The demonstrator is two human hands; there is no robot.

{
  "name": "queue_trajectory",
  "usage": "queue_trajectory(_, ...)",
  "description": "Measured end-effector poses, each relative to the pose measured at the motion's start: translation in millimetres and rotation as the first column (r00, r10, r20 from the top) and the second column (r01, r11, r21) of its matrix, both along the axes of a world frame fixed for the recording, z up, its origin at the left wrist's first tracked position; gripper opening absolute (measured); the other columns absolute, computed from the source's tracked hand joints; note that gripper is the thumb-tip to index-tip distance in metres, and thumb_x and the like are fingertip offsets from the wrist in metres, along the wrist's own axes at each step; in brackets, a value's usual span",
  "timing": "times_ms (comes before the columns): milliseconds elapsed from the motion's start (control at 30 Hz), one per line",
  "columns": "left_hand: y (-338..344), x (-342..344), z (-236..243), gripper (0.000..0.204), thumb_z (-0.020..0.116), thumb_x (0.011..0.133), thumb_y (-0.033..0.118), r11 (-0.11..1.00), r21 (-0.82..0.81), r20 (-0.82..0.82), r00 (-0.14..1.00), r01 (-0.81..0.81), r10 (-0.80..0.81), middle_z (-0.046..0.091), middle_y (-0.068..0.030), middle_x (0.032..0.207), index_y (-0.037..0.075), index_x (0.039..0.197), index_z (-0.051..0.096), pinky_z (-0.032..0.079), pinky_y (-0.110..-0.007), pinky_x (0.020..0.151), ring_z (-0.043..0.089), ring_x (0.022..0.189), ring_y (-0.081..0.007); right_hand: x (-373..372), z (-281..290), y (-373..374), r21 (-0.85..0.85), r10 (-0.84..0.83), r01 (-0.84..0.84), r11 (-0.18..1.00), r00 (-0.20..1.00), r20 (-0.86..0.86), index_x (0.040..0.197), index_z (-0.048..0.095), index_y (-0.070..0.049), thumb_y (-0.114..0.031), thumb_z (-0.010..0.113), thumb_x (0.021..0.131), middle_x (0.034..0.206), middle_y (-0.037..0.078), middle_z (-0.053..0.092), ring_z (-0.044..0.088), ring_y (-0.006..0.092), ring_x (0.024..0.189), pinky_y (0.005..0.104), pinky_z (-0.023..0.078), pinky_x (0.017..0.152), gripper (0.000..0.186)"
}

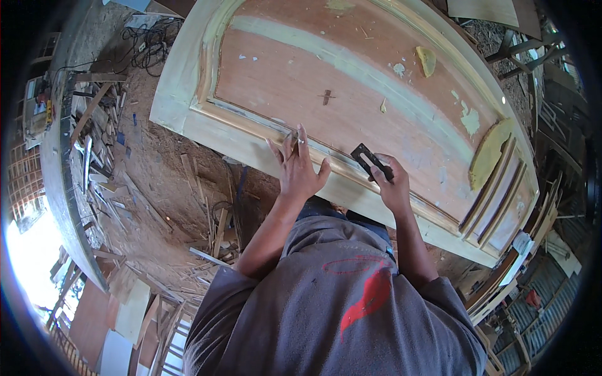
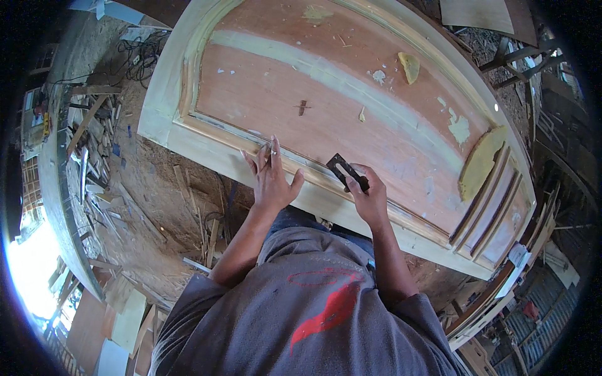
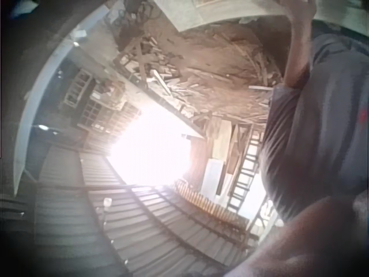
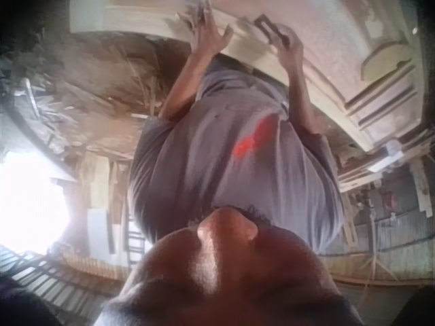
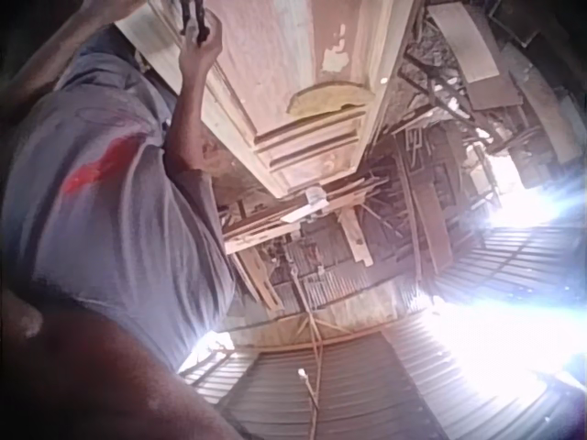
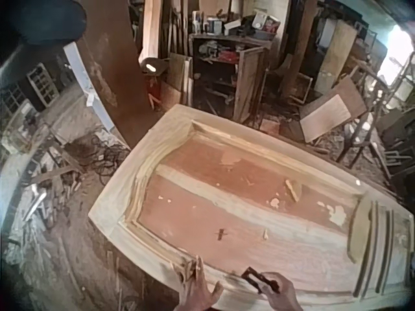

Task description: The person scrapes filler from the grooves of a wooden door using a scraper and then mixes a small amount of material from a tin and a tube on a rectangular board.

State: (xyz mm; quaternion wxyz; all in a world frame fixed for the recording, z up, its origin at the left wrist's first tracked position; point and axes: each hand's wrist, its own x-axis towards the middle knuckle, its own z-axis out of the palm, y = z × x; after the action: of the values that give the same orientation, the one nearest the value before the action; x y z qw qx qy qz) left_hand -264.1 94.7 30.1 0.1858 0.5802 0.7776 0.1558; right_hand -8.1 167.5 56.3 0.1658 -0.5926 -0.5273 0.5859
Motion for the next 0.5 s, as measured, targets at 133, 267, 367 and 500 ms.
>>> queue_trajectory(133,0.2,28.6,3.5,0.105,0.068,0.094,0.048,0.998,-0.067,0.015,1.0,0.017,-0.016,0.055,-0.0316,0.145,-0.011,0.166,0.017,0.001,-0.08,0.124,0.039,0.147,-0.0446,19.3,1.1,-3.0,0.008,-0.016,0.016,1.0,0.999,-0.039,0.137,0.063,0.002,-0.01,0.069,0.105,0.099,0.01,0.076,0.072,0.0132,0.086,0.0289,0.056,0.078,0.034)
queue_trajectory(267,-1.6,62.0,4.5,0.1,0.065,0.096,0.045,0.997,-0.062,0.019,0.999,0.037,-0.036,0.055,-0.0309,0.146,-0.011,0.165,0.018,0.0,-0.078,0.125,0.037,0.149,-0.0448,44.9,-1.0,-5.3,0.005,-0.007,0.007,1.0,0.999,-0.037,0.137,0.062,0.004,-0.008,0.068,0.106,0.103,0.009,0.075,0.07,0.0135,0.087,0.0289,0.056,0.079,0.034)
queue_trajectory(367,-4.3,89.4,2.8,0.098,0.064,0.097,0.044,0.997,-0.058,0.018,0.998,0.056,-0.055,0.054,-0.0314,0.149,-0.01,0.166,0.018,-0.002,-0.078,0.125,0.036,0.15,-0.0453,64.9,-2.8,-8.1,0.043,-0.024,0.025,0.999,0.999,-0.036,0.135,0.065,0.001,-0.009,0.07,0.104,0.098,0.01,0.077,0.074,0.0137,0.083,0.0292,0.057,0.077,0.033)
queue_trajectory(500,-8.7,126.1,3.8,0.098,0.063,0.099,0.045,0.994,-0.068,0.075,0.994,0.081,-0.076,0.05,-0.032,0.155,-0.009,0.166,0.018,-0.003,-0.078,0.124,0.036,0.151,-0.0474,91.4,-0.7,-11.2,0.034,-0.051,0.054,0.998,0.995,-0.088,0.136,0.065,0.0,-0.008,0.07,0.104,0.096,0.01,0.077,0.073,0.0136,0.082,0.0292,0.057,0.077,0.034)
